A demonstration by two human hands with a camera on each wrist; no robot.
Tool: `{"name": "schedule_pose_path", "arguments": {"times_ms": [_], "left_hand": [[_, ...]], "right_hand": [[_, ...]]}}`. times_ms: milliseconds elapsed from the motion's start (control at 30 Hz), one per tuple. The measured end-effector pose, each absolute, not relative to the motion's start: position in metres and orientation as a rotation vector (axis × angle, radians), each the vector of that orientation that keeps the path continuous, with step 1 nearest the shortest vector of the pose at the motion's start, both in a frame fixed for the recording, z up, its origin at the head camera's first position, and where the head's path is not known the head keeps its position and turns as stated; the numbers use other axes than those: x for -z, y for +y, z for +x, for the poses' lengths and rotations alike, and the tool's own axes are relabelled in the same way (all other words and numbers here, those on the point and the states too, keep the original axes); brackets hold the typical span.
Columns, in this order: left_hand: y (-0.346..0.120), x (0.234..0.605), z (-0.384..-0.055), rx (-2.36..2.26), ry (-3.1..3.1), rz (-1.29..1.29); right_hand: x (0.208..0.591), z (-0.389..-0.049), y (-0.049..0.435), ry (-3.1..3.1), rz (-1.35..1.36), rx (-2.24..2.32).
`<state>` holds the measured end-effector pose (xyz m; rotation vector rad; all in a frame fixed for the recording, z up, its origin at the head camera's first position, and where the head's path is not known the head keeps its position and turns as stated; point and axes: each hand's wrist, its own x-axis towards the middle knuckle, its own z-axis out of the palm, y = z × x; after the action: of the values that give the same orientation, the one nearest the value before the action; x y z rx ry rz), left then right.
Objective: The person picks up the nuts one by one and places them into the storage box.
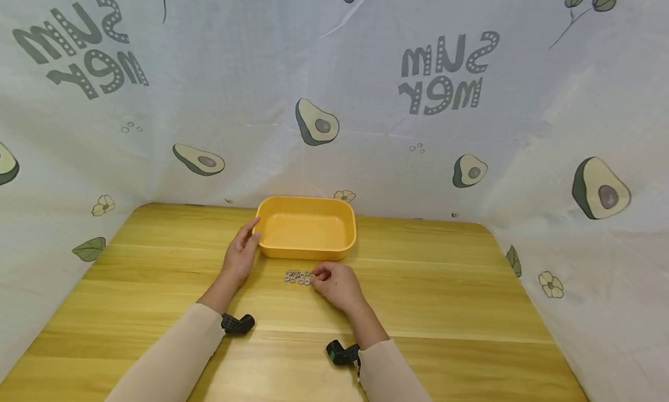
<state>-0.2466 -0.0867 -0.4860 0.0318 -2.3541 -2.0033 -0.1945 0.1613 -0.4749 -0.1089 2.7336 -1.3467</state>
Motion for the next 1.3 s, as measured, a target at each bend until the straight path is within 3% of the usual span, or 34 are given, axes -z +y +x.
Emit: {"name": "schedule_pose_path", "arguments": {"times_ms": [1300], "left_hand": [[-0.0832, 0.488, -0.2476, 1.957, -2.326, 0.053]], "right_hand": [[0.472, -0.191, 0.1583, 2.627, -0.082, 1.589]]}}
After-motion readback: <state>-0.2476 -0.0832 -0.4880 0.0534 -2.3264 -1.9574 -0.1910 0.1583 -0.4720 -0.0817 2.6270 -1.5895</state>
